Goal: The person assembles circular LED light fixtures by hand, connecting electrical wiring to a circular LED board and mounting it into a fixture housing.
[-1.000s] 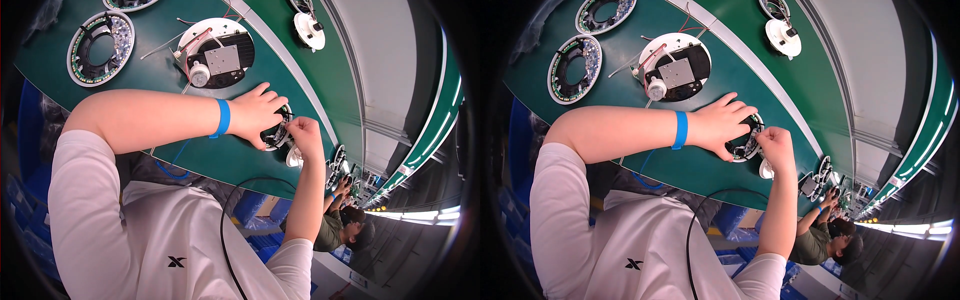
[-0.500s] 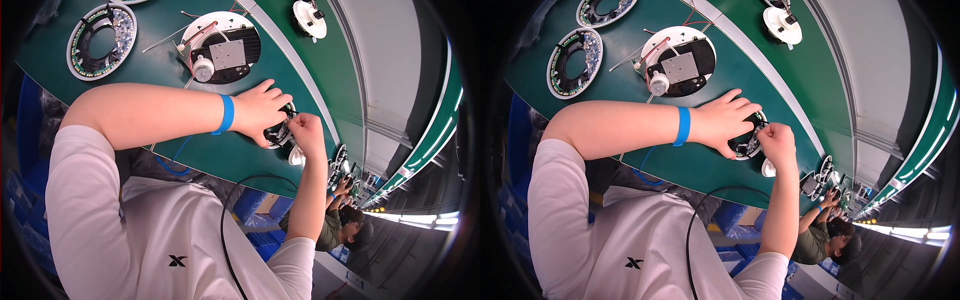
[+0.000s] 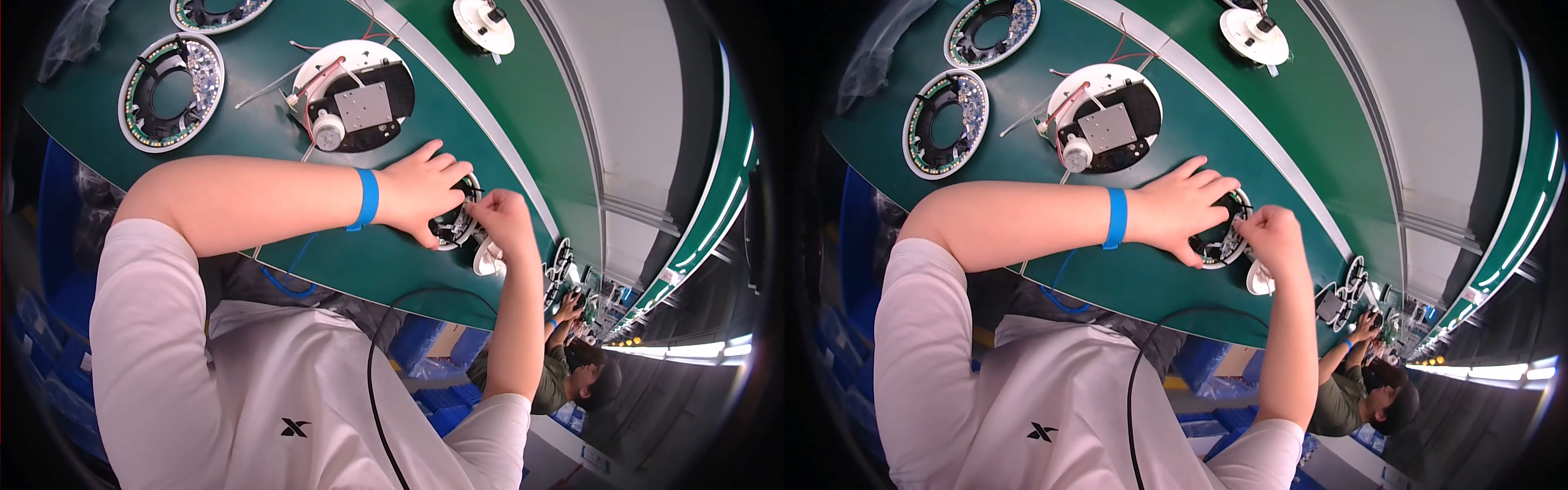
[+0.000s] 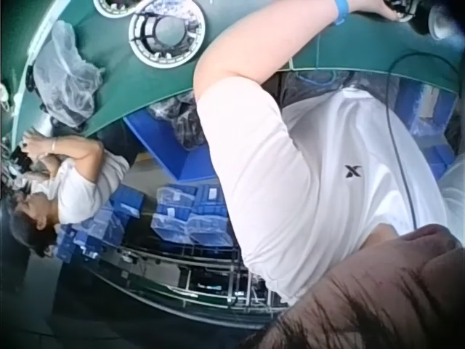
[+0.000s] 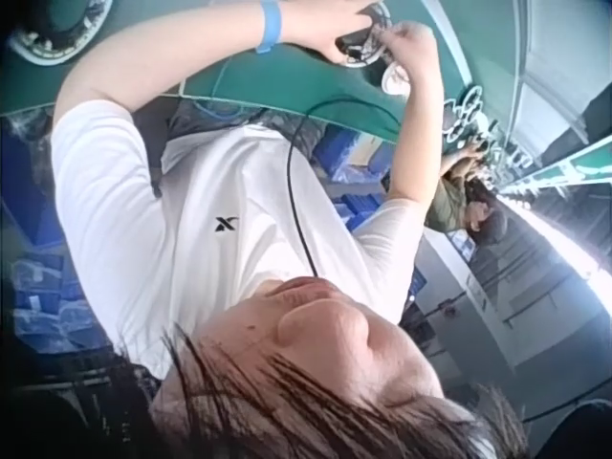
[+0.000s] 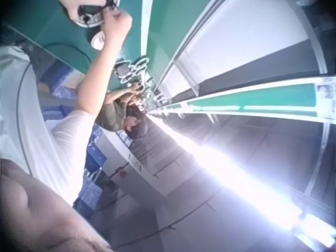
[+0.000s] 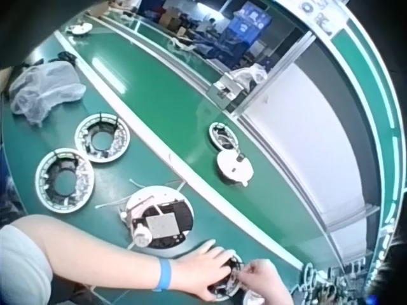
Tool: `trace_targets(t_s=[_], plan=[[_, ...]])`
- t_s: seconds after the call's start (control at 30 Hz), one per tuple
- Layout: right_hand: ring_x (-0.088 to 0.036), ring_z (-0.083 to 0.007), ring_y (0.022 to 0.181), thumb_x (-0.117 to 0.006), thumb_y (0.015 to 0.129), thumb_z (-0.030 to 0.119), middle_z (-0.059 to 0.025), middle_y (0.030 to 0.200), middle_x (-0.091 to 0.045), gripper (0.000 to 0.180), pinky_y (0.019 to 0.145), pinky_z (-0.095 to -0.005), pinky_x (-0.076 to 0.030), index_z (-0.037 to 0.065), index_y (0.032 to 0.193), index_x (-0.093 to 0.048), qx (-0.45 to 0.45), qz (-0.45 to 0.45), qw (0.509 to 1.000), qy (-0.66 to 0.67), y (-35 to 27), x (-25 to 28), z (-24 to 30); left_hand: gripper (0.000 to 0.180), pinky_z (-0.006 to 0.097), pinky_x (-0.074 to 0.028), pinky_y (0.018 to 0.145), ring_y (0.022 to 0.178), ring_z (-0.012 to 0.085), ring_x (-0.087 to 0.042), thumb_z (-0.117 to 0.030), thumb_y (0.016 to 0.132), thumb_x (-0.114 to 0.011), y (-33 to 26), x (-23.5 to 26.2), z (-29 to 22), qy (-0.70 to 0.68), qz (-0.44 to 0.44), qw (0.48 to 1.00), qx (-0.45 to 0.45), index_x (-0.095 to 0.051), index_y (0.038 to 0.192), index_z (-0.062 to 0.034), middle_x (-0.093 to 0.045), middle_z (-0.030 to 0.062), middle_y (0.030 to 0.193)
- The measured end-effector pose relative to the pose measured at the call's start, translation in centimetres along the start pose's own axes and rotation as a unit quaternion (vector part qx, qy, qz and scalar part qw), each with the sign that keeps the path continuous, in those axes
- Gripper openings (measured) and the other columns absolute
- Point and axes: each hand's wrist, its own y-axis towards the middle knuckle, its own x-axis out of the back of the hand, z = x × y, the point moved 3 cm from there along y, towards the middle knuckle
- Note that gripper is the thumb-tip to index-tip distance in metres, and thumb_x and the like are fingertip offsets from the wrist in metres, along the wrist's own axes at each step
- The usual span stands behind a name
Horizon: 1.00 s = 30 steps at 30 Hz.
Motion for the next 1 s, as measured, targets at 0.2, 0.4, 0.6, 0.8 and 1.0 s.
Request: trace_targets(t_s=[0.2, 0.4, 0.6, 0.8, 1.0], plan=[[-0.065, -0.0103, 0.082, -0.071, 0.099, 0.012, -0.006, 0.089, -0.072, 0.017, 0.074, -0.0251, -0.051, -0.005, 0.101, -0.071, 0.1, -0.178, 0.971, 0.126, -3.8, 6.0, 0.6, 0.07, 0.06, -0.024, 0.122, 0.138, 0.039, -0.043, -0.055, 0.069, -0.083, 0.0, 0.6, 1.0, -0.012, -0.015, 1.0, -0.005, -0.071, 0.112, -0.0015, -0.046, 0.023, 0.147], [-0.063, -0.0106, 0.07, -0.065, 0.102, 0.005, -0.0056, 0.079, -0.068, 0.015, 0.065, -0.0234, -0.049, -0.002, 0.088, -0.066, 0.1, -0.255, 0.922, 0.272, -12.7, 2.5, -5.2, 0.069, 0.062, -0.023, 0.122, 0.14, 0.04, -0.041, -0.055, 0.07, -0.083, -0.4, 0.3, 1.2, -0.009, 0.004, 1.0, 0.002, -0.07, 0.113, -0.0025, -0.044, 0.0236, 0.149], [-0.064, -0.0089, 0.065, -0.074, 0.097, 0.007, -0.0058, 0.084, -0.07, 0.022, 0.057, -0.0221, -0.051, -0.006, 0.113, -0.067, -0.06, -0.266, 0.896, 0.35, -12.4, -4.0, -8.3, 0.07, 0.062, -0.025, 0.121, 0.137, 0.0411, -0.043, -0.055, 0.069, -0.082, -0.3, 0.4, 1.9, -0.008, -0.023, 1.0, -0.016, -0.07, 0.114, -0.0027, -0.045, 0.0248, 0.148], [-0.07, -0.0129, 0.074, -0.068, 0.099, 0.002, -0.0103, 0.092, -0.074, 0.017, 0.066, -0.0242, -0.057, -0.009, 0.112, -0.07, -0.034, -0.282, 0.886, 0.367, -11.7, -4.8, -7.2, 0.069, 0.061, -0.026, 0.121, 0.136, 0.0411, -0.046, -0.055, 0.068, -0.081, -0.4, 0.6, 2.0, -0.012, -0.042, 0.999, -0.007, -0.071, 0.112, -0.0022, -0.046, 0.0257, 0.146], [-0.07, -0.0125, 0.075, -0.065, 0.101, 0.003, -0.009, 0.091, -0.073, 0.014, 0.07, -0.0246, -0.057, -0.007, 0.109, -0.07, -0.041, -0.286, 0.907, 0.306, -13.6, -6.1, -7.1, 0.069, 0.062, -0.023, 0.122, 0.14, 0.0403, -0.041, -0.053, 0.069, -0.084, -0.7, 1.3, 2.1, -0.008, 0.0, 1.0, 0.013, -0.069, 0.116, -0.0054, -0.041, 0.0219, 0.151]])
